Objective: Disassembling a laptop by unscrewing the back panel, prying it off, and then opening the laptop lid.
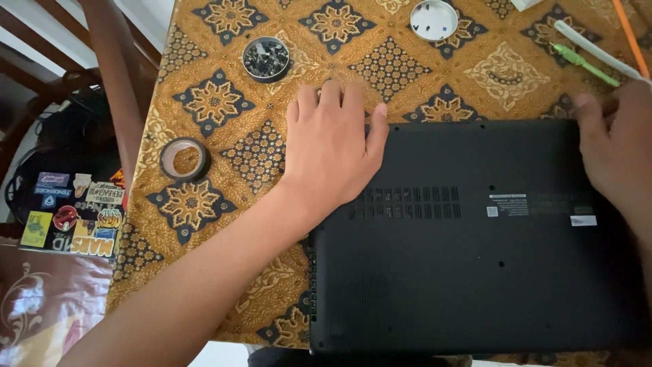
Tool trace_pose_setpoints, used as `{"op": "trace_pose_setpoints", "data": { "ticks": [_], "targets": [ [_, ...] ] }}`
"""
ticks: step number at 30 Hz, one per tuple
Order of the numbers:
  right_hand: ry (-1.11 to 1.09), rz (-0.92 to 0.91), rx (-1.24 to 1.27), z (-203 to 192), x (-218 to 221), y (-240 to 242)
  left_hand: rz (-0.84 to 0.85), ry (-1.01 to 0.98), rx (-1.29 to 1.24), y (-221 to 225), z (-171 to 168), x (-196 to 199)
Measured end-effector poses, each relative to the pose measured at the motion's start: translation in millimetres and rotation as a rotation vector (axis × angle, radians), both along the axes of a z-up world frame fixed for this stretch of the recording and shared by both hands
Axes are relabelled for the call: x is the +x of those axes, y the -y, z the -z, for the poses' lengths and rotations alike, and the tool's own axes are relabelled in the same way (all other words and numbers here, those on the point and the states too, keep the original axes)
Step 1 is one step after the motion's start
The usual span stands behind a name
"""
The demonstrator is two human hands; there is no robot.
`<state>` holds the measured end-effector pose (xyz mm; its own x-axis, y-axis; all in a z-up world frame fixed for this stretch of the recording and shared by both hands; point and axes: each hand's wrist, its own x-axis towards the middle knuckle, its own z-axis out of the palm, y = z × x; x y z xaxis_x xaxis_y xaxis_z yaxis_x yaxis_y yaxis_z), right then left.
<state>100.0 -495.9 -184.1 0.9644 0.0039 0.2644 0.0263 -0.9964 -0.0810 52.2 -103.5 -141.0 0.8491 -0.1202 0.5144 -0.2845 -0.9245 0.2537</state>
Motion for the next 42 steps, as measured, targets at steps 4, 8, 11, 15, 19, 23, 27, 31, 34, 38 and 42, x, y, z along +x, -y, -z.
{"op": "trace_pose_setpoints", "data": {
  "ticks": [4,8,11,15,19,23,27,31,34,38,42],
  "targets": [
    [-0.064,0.07,0.049,-19,-10,-18,-0.031,0.008,0.006,3,-3,-3],
    [-0.067,0.097,0.053,-13,-8,-15,-0.051,-0.004,0.004,5,-6,-4],
    [-0.084,0.125,0.03,-13,-10,-16,-0.043,-0.026,0.001,7,-7,-5],
    [-0.123,0.164,-0.023,-26,-18,-35,-0.037,0.038,0.032,6,-9,-7],
    [-0.118,0.244,-0.232,-24,-21,-39,-0.018,0.053,0.003,5,-13,-8],
    [-0.176,0.337,-0.348,-28,-27,-42,0.009,0.011,-0.073,5,-16,-7],
    [-0.216,0.296,-0.263,-40,-30,-49,0.004,-0.005,-0.166,4,-18,-7],
    [-0.275,0.319,-0.145,-50,-30,-56,-0.014,-0.006,-0.148,4,-17,-6],
    [-0.306,0.366,0.07,-51,-25,-55,-0.014,-0.048,-0.167,4,-16,-6],
    [-0.346,0.399,0.025,-50,-16,-40,0.0,-0.029,-0.148,2,-15,-4],
    [-0.358,0.327,0.062,-51,-11,-18,0.061,-0.021,-0.133,0,-12,-2]
  ]
}}
